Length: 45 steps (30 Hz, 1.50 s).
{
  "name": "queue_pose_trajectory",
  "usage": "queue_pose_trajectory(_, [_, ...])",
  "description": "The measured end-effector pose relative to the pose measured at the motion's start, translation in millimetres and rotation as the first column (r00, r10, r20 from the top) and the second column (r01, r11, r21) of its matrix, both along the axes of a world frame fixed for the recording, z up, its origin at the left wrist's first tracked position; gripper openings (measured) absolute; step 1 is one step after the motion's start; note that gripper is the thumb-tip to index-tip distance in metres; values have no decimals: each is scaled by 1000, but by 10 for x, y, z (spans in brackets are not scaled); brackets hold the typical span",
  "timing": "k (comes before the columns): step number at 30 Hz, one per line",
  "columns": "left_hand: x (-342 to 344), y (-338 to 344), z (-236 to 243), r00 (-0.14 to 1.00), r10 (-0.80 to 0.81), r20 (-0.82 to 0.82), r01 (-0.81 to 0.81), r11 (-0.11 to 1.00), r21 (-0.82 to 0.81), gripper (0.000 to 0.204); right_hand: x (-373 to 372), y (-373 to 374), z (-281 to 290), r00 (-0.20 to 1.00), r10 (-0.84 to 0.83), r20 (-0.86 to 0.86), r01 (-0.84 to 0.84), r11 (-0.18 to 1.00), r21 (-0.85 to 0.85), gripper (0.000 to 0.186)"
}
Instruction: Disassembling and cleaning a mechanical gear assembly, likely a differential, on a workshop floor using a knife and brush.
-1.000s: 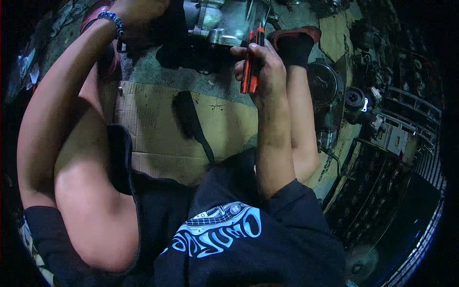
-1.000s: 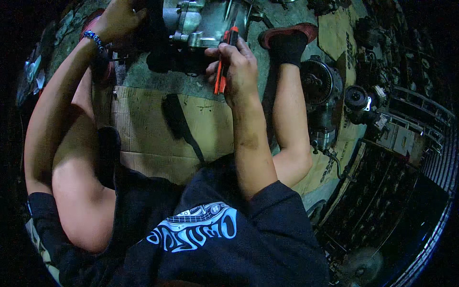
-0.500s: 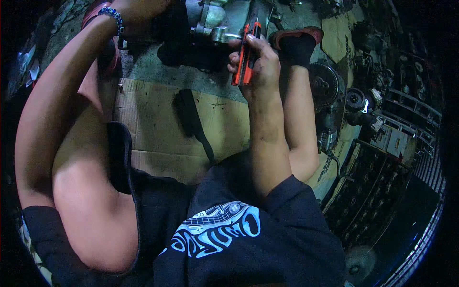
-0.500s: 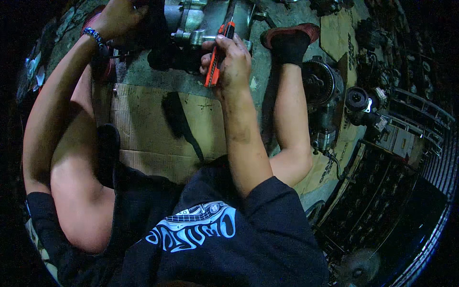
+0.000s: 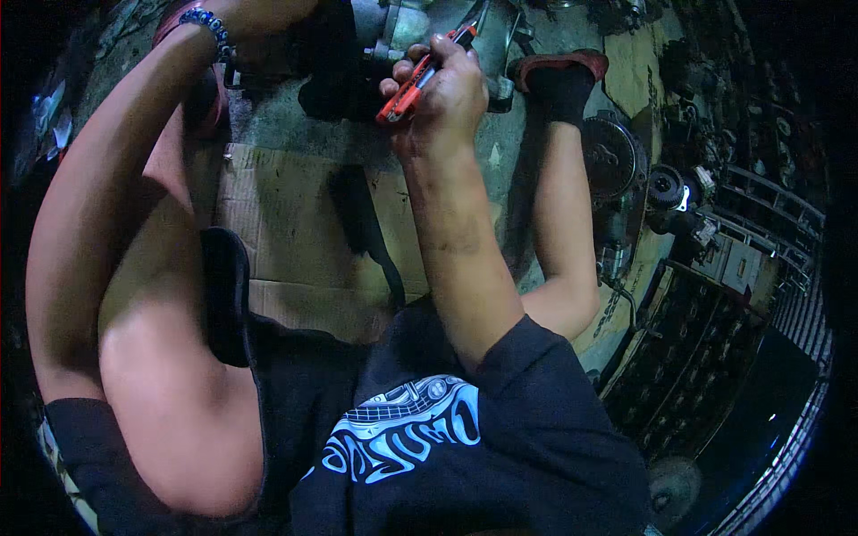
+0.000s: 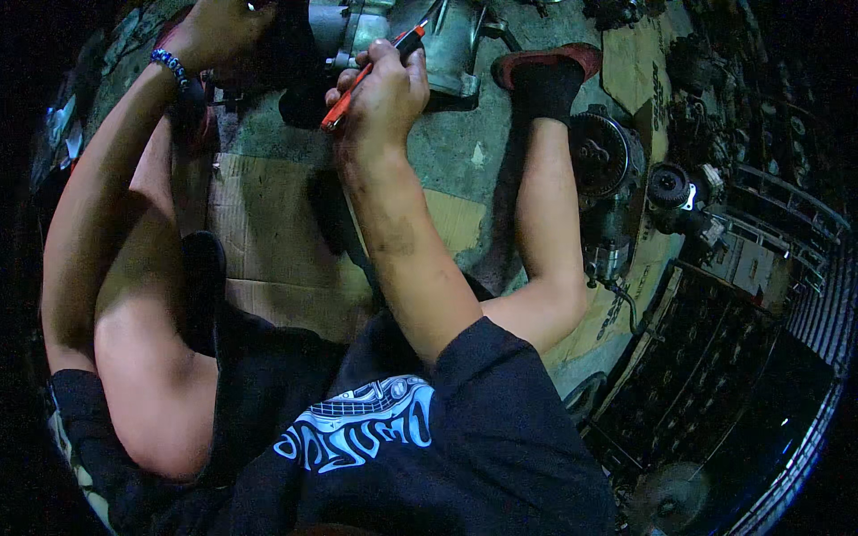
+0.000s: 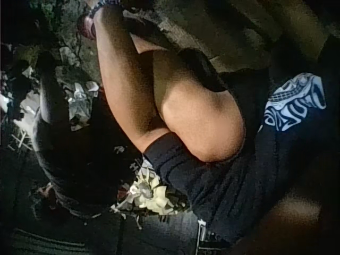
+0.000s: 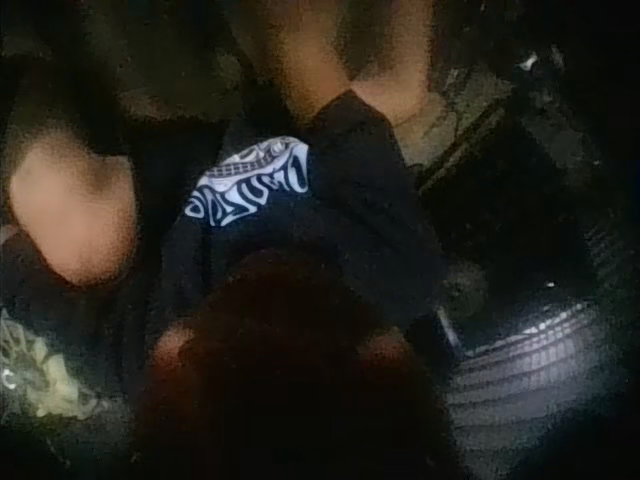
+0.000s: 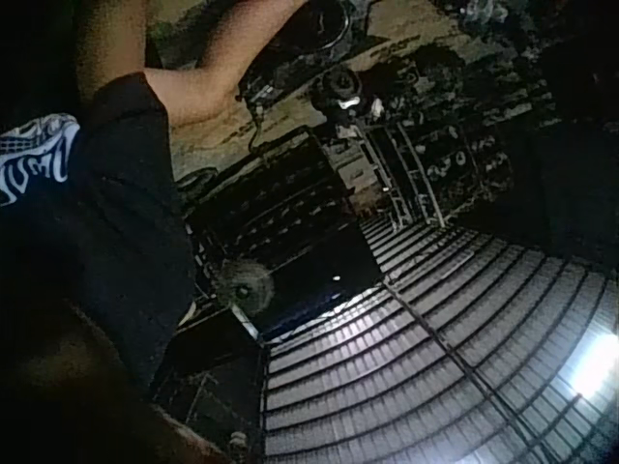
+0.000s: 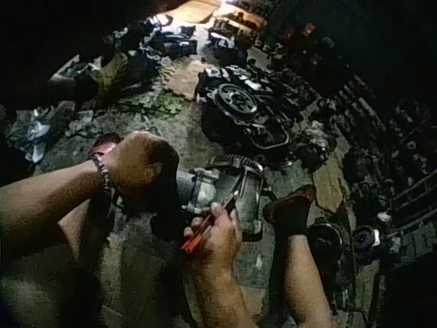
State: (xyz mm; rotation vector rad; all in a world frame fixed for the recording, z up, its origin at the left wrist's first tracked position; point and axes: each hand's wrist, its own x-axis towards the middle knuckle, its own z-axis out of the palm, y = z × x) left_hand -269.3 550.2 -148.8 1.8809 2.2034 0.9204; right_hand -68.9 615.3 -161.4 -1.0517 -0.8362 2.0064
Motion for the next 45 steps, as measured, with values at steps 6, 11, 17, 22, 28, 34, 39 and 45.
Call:
queue_pose_trajectory(6, [-31, -34, -24, 1000, 7, -14, -6, 999, 38, 30, -12, -26, -34, 999, -15, 42, 11, 995, 96, 13])
queue_pose_trajectory(11, [0, -53, -5, 1000, 24, 13, -24, 1000, 4, 29, 64, 27, -38, 999, 29, 29, -31, 997, 69, 13])
queue_pose_trajectory(17, [-5, -85, 57, 997, 30, -68, -34, 997, -65, 27, 384, 265, -22, 973, 219, 69, -224, 972, 72, 16])
queue_pose_trajectory(22, [92, 41, 59, 1000, 3, -26, -4, 1000, -29, 25, 721, 645, 69, 932, 350, 89, -355, 933, 50, 15])
queue_pose_trajectory(28, [35, -28, 57, 999, 31, -26, -31, 999, -9, 25, 886, 874, 360, 778, 558, 287, -595, 802, 55, 25])
queue_pose_trajectory(34, [76, 40, 37, 986, 26, 164, -20, 999, -36, 26, 886, 1035, 530, 604, 234, 762, -739, 523, 425, 42])
queue_pose_trajectory(39, [34, 18, -17, 999, 26, 45, -25, 999, -19, 27, 731, 1220, 656, 498, 205, 843, -827, 407, 389, 42])
queue_pose_trajectory(45, [40, 13, -5, 999, 48, 10, -48, 999, -14, 26, 591, 1209, 679, 317, -49, 947, -943, 96, 320, 34])
